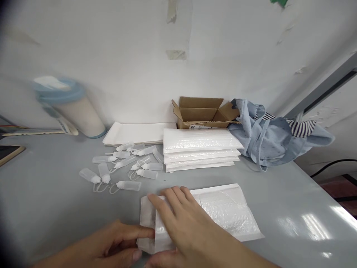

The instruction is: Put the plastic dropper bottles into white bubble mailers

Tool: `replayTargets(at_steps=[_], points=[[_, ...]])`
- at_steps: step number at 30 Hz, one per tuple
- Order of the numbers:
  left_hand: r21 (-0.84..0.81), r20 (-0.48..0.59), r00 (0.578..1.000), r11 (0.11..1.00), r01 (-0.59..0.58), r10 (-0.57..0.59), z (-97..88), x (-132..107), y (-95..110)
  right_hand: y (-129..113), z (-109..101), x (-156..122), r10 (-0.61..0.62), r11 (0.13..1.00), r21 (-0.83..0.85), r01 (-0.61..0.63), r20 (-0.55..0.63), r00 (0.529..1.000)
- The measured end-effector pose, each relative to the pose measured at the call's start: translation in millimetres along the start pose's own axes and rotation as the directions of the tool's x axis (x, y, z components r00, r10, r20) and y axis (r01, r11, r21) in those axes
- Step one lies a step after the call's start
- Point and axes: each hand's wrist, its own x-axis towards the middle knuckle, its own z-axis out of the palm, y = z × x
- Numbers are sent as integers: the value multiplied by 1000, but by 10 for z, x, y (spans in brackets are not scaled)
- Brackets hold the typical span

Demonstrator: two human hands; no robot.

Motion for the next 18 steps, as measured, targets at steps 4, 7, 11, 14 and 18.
replayTargets(at_steps=[4,7,11,14,18], points=[[4,52,995,997,83,-83,48,1,-83,79,-118,-11,110,993,-34,-111,-35,993],[-9,7,995,995,100,-100,63,10,-174,169,-140,3,223,968,-102,-229,-73,972],[-32,-24,990,990,138,-139,63,-14,-218,263,-72,25,254,949,-161,-272,-124,959],[-80,-18,984,981,176,-178,77,-42,-219,279,-23,27,266,944,-161,-287,-136,954],[-183,-38,972,958,219,-230,110,-46,-232,273,-8,14,283,937,-164,-307,-153,947]])
